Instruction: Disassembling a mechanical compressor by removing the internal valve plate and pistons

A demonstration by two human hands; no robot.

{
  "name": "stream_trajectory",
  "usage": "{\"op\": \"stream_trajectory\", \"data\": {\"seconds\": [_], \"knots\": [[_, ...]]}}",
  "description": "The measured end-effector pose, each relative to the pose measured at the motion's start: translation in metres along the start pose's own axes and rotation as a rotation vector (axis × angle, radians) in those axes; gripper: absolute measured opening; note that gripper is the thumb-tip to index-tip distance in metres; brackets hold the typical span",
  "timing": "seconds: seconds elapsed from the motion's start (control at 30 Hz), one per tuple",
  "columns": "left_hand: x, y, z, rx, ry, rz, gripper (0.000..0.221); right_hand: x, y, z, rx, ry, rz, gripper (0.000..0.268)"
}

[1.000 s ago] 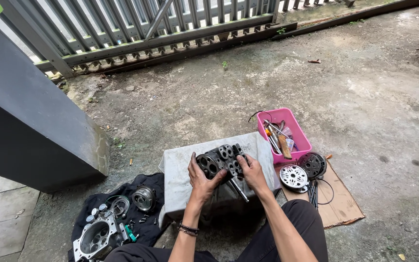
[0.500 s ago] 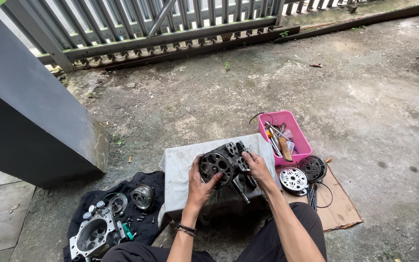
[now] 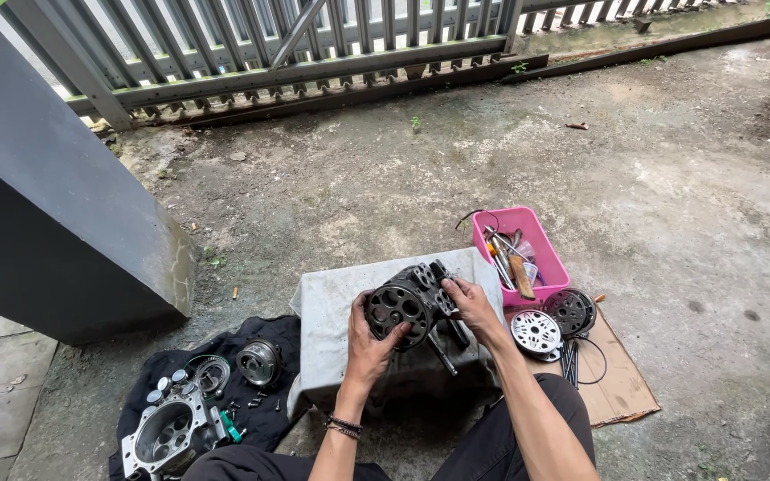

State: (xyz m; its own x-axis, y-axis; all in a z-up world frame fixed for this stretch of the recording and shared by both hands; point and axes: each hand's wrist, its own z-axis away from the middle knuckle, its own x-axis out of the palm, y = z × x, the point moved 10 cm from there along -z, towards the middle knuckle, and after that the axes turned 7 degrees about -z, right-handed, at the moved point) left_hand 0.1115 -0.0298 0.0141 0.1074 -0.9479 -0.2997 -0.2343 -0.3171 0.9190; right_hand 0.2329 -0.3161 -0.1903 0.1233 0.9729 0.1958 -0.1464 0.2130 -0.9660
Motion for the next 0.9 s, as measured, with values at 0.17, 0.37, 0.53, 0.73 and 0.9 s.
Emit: {"op": "stream_trajectory", "data": {"seconds": [0.17,0.37,0.53,0.73,0.9], "knots": [[0.005,-0.007,0.001,0.008,-0.007,0.046,0.087,0.001,0.008,-0.012,0.007,-0.040,0.018,0.042],[0.008,-0.014,0.000,-0.018,-0.028,0.079,0.090,0.011,-0.006,-0.005,0.040,-0.077,0.042,0.044],[0.010,-0.012,0.002,-0.036,-0.047,0.132,0.091,0.025,-0.019,0.021,0.075,-0.082,0.039,0.050],[0.006,-0.018,0.001,0.033,-0.156,0.190,0.076,0.013,0.007,-0.005,0.065,-0.077,0.042,0.046],[0.011,-0.032,0.005,-0.054,-0.118,0.419,0.049,0.022,-0.011,0.005,0.057,-0.073,0.077,0.043]]}}
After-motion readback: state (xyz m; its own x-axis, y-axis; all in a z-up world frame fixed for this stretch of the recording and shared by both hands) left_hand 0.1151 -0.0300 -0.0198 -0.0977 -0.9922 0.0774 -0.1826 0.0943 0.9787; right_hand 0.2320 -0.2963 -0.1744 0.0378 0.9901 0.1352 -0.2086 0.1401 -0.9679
